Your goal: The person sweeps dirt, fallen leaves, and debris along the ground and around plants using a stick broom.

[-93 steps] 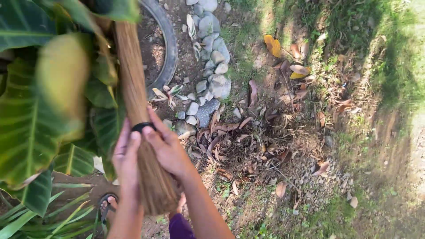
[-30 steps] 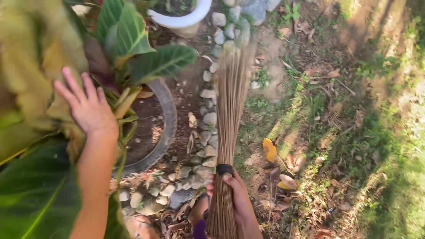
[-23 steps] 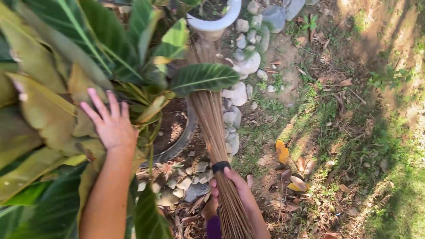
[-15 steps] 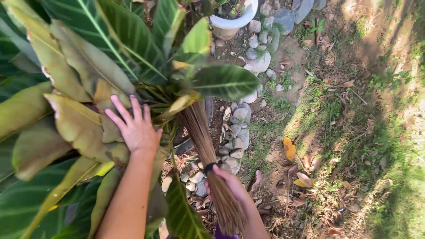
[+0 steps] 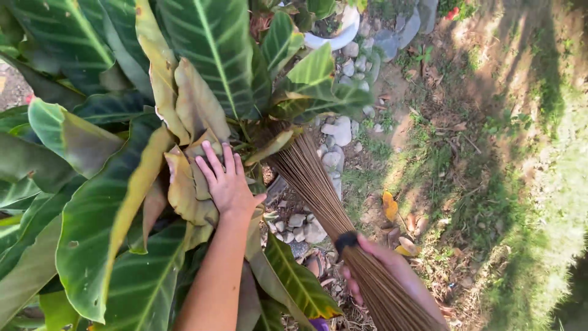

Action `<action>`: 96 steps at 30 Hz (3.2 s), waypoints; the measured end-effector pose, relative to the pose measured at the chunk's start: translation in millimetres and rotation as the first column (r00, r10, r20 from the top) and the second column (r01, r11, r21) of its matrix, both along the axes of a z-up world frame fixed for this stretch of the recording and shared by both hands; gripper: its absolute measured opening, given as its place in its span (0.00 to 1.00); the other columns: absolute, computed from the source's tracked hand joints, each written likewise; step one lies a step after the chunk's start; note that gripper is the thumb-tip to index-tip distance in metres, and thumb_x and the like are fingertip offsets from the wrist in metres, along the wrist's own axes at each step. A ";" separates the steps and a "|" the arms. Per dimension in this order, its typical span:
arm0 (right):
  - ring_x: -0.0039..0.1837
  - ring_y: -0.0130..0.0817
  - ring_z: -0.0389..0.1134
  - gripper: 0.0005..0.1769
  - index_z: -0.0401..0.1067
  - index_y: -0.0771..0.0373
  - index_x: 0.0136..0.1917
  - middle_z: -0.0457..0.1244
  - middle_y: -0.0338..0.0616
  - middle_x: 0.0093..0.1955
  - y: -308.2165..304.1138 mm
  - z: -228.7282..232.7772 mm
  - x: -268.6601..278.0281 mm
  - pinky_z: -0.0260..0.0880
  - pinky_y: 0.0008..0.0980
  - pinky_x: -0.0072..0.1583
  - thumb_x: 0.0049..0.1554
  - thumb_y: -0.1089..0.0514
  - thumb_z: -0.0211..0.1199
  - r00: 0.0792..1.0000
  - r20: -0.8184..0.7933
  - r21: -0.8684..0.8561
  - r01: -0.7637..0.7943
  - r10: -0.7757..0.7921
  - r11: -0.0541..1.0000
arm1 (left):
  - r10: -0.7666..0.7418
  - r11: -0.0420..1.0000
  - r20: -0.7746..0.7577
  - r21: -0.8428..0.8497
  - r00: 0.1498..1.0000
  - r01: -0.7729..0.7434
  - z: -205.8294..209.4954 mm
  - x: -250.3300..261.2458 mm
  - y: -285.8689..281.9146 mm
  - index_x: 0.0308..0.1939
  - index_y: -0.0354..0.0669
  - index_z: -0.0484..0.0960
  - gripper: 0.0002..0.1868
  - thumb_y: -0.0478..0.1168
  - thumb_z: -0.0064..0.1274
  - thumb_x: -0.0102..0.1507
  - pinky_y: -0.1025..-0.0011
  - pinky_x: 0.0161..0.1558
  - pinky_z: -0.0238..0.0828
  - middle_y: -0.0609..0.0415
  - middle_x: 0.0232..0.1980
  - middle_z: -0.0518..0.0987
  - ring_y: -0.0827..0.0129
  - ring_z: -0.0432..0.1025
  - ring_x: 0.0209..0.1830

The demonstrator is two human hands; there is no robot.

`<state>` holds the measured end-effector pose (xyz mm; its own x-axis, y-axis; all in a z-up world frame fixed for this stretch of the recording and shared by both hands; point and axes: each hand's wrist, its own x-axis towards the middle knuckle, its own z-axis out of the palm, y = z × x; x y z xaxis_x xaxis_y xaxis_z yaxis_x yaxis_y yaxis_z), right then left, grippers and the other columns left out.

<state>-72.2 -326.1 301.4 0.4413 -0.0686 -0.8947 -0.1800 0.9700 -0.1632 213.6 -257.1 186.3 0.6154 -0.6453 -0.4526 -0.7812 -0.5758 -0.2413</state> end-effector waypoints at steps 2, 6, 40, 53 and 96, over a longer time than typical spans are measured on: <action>0.32 0.36 0.70 0.28 0.67 0.72 0.49 0.67 0.50 0.35 -13.8 -34.5 42.6 0.74 0.30 0.34 0.65 0.40 0.56 0.991 -0.080 -0.256 -0.128 0.110 0.958 | -0.022 1.000 0.027 0.003 0.999 0.022 -9.8 4.1 3.1 0.80 0.51 0.54 0.68 0.83 0.55 0.47 0.36 0.71 0.17 0.49 0.84 0.42 0.32 0.25 0.79; 0.35 0.37 0.71 0.20 0.68 0.67 0.51 0.69 0.51 0.39 -49.3 -110.0 124.4 0.74 0.32 0.38 0.64 0.45 0.59 0.992 -0.124 -0.290 -0.029 -0.008 0.956 | 0.022 0.999 -0.020 -0.048 1.000 -0.023 -18.1 8.0 2.5 0.81 0.49 0.54 0.69 0.80 0.60 0.45 0.36 0.72 0.18 0.50 0.84 0.41 0.33 0.25 0.80; 0.37 0.36 0.68 0.26 0.66 0.64 0.56 0.67 0.45 0.39 -166.8 -156.9 -198.0 0.74 0.35 0.40 0.52 0.46 0.69 0.953 0.039 -0.327 0.297 -0.301 0.897 | -0.169 0.696 -0.891 -0.411 0.422 -0.589 -66.8 -297.4 -227.9 0.72 0.37 0.65 0.30 0.41 0.46 0.66 0.54 0.66 0.62 0.40 0.70 0.70 0.45 0.67 0.67; 0.33 0.40 0.70 0.30 0.59 0.61 0.65 0.66 0.49 0.37 -227.0 -154.0 -205.4 0.73 0.37 0.34 0.53 0.53 0.66 0.929 0.001 -0.363 0.346 -0.371 0.865 | 0.167 0.624 -0.983 0.164 -0.074 -0.764 -149.6 -372.7 -256.0 0.69 0.44 0.70 0.33 0.61 0.42 0.68 0.60 0.60 0.70 0.50 0.59 0.81 0.58 0.77 0.55; 0.36 0.36 0.70 0.28 0.73 0.71 0.54 0.69 0.49 0.38 180.7 16.3 -207.2 0.71 0.35 0.39 0.64 0.41 0.53 0.590 -0.032 -0.494 0.692 -0.807 0.526 | 0.422 0.751 -0.605 0.651 -0.676 -0.114 26.9 -380.2 43.4 0.51 0.45 0.81 0.20 0.55 0.45 0.68 0.70 0.37 0.68 0.58 0.49 0.83 0.71 0.73 0.37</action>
